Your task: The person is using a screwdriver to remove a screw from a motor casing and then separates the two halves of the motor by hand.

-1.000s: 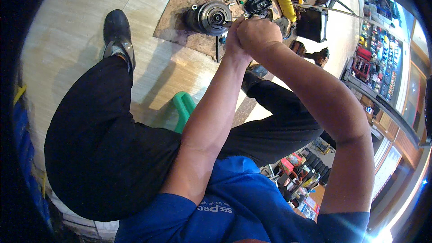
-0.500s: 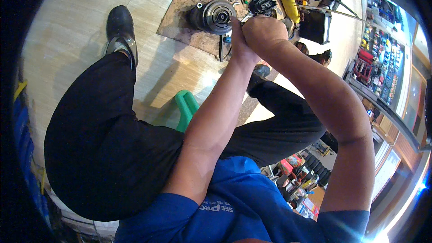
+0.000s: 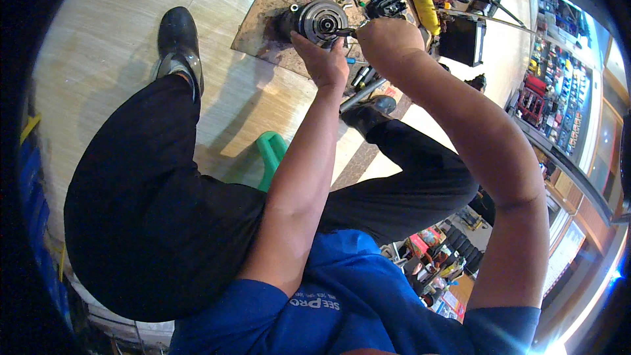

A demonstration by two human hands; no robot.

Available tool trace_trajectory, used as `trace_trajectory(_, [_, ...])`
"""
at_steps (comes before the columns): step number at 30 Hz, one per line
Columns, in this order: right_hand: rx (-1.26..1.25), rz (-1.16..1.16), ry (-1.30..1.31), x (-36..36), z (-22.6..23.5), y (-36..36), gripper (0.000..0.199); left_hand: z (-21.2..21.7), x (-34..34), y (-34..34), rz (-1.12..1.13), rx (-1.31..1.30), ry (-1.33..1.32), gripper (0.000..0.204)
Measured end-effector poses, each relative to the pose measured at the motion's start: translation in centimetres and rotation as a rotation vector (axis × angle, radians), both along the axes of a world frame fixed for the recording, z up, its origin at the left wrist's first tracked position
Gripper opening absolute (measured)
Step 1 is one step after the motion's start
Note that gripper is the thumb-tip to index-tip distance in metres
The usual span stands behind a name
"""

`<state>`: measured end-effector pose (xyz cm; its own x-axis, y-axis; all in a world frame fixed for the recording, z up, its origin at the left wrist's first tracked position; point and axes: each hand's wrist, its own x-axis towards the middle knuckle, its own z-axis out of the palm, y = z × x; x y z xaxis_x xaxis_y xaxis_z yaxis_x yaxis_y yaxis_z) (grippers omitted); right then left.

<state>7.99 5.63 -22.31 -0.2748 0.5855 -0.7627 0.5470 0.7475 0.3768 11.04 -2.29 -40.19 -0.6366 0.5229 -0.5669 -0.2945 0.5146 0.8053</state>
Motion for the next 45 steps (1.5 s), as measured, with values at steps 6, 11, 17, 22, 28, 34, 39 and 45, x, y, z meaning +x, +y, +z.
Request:
trace_trajectory(6, [0.007,-0.004,-0.030,-0.1,0.2,-0.2,0.018,-0.4,-0.5,-0.5,-0.053,-0.059,0.043,0.107])
trace_trajectory(11, [0.018,0.006,-0.019,0.9,-0.6,-0.4,0.018,-0.2,-0.6,-0.2,-0.092,-0.095,0.002,0.105])
trace_trajectory(17, [-0.018,0.008,-0.056,-0.5,0.7,0.2,0.019,-0.1,-1.1,-0.6,-0.094,-0.069,0.023,0.103])
trace_trajectory(22, [0.014,0.030,-0.101,-0.7,1.1,0.7,0.020,-0.7,-0.7,-0.8,-0.078,-0.061,0.084,0.104])
trace_trajectory(28, [-0.032,0.016,-0.078,-1.5,0.8,0.1,0.019,-1.0,-0.4,-0.7,-0.079,-0.058,0.086,0.105])
trace_trajectory(34, [-0.009,-0.050,-0.014,-0.8,0.4,-0.1,0.018,-1.0,-0.8,-0.6,-0.081,-0.059,0.122,0.104])
trace_trajectory(39, [0.020,0.006,0.000,-0.1,0.3,-1.4,0.018,0.4,-1.3,-0.5,-0.091,-0.054,-0.009,0.103])
trace_trajectory(45, [0.079,0.035,0.023,1.5,0.6,-1.3,0.018,0.2,-1.4,-0.5,-0.086,-0.075,-0.004,0.102])
